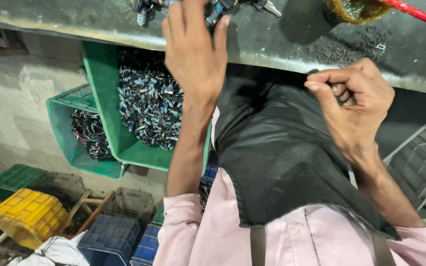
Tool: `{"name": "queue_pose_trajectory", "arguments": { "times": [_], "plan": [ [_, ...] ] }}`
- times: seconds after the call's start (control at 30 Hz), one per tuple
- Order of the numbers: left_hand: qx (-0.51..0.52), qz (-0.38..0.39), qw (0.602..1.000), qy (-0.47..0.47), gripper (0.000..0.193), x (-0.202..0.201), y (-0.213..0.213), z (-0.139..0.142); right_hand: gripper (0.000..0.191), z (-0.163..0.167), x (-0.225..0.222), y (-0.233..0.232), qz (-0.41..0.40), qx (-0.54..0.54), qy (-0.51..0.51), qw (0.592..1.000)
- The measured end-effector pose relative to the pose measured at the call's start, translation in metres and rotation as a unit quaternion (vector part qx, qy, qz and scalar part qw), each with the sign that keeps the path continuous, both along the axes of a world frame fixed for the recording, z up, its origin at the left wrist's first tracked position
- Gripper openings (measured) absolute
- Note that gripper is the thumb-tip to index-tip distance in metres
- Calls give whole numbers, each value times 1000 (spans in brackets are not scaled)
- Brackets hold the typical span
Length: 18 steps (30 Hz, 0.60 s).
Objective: The person repeatedly picks small cylindrical electronic components from a pile on a metal table, applies a yellow paste to them using a red-handled brush, and then places them into a green bin. The person handles the components one at a time throughout the clip.
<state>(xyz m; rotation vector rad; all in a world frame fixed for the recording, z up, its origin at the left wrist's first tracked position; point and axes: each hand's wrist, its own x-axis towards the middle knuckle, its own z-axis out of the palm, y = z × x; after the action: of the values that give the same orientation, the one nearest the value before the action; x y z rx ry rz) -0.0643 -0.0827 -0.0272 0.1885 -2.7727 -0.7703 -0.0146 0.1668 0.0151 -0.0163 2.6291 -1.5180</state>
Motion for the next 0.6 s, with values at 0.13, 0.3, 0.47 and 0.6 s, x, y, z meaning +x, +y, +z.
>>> {"name": "queue_pose_trajectory", "arguments": {
  "times": [0.13, 0.3, 0.47, 0.6],
  "plan": [
    [-27, -13, 1000, -6, 39, -4, 3, 1, 15, 1, 4, 7, 9, -8, -6, 1000],
    [171, -47, 984, -25, 18, 15, -8, 14, 31, -3, 12, 16, 28, -56, -51, 997],
    [315, -24, 949, -13, 10, 16, -16, 19, 18, -5, 11, 9, 12, -146, -140, 979],
    [488, 4, 872, -43, 13, 15, -22, 27, 9, -4, 8, 4, -14, -153, -206, 966]
  ]
}}
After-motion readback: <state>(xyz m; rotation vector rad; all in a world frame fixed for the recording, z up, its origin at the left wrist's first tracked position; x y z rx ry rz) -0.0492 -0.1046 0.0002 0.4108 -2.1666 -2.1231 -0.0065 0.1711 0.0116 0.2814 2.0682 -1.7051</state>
